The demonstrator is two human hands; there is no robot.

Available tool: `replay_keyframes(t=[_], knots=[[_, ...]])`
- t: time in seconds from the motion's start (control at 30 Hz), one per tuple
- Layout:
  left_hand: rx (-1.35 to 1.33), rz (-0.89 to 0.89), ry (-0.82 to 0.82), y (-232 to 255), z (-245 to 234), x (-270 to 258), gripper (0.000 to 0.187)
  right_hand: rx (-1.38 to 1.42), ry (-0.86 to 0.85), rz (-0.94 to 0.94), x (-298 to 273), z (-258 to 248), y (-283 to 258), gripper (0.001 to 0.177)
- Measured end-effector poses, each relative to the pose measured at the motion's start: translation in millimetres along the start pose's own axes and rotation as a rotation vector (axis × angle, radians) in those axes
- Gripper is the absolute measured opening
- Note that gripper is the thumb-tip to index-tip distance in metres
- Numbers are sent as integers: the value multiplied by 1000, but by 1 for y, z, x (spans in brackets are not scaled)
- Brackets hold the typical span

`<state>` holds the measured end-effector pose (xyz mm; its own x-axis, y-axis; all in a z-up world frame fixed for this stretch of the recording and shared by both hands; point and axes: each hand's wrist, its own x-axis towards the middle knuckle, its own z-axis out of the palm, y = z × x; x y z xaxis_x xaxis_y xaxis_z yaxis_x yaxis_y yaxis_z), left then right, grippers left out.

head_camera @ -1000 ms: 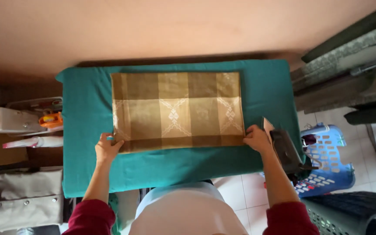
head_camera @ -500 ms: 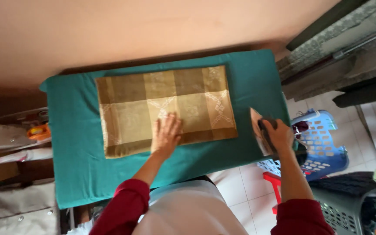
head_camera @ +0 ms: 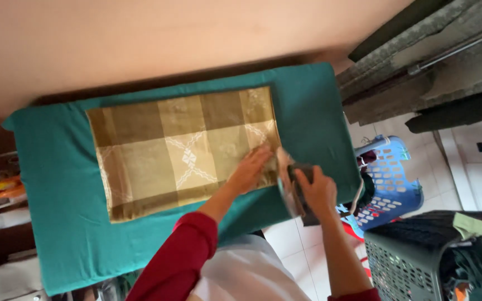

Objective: Ironing a piece of patterned cloth on an ironing board.

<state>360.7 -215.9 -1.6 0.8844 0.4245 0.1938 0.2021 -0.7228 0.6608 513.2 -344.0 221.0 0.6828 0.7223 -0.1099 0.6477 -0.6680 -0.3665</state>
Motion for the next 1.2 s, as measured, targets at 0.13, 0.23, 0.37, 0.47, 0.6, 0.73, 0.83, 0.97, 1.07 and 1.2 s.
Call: replay_keyframes(t=[0.13, 0.23, 0.37, 0.47, 0.6, 0.73, 0.83, 0.97, 1.07, 1.2], knots=[[-135, -292, 349, 2, -56, -18, 55, -20, -100, -117, 4, 47, -16, 49], [295, -378, 263, 26, -112, -23, 64, 5, -221, -72, 16, 73, -41, 48], [435, -434, 81, 26, -115, -25, 71, -160, -84, -49, 61, 81, -66, 49], [445, -477, 39, 28, -122, -19, 72, -162, -30, -43, 121, 89, -79, 49], [419, -522, -3, 30, -130, -11, 72, -163, 21, -89, 208, 99, -103, 52], [418, -530, 10, 22, -131, -11, 71, -114, 34, -127, 253, 117, -113, 51], [420, -487, 87, 16, -129, -18, 72, -83, 57, -172, 220, 116, -105, 51], [456, -535, 124, -1, -143, -30, 75, -60, -114, -182, 131, 99, -89, 51], [497, -590, 153, -7, -157, -53, 76, -45, -288, -155, 59, 79, -70, 50], [492, -681, 156, -5, -162, -90, 76, -126, -479, -132, 0, 64, -68, 47]])
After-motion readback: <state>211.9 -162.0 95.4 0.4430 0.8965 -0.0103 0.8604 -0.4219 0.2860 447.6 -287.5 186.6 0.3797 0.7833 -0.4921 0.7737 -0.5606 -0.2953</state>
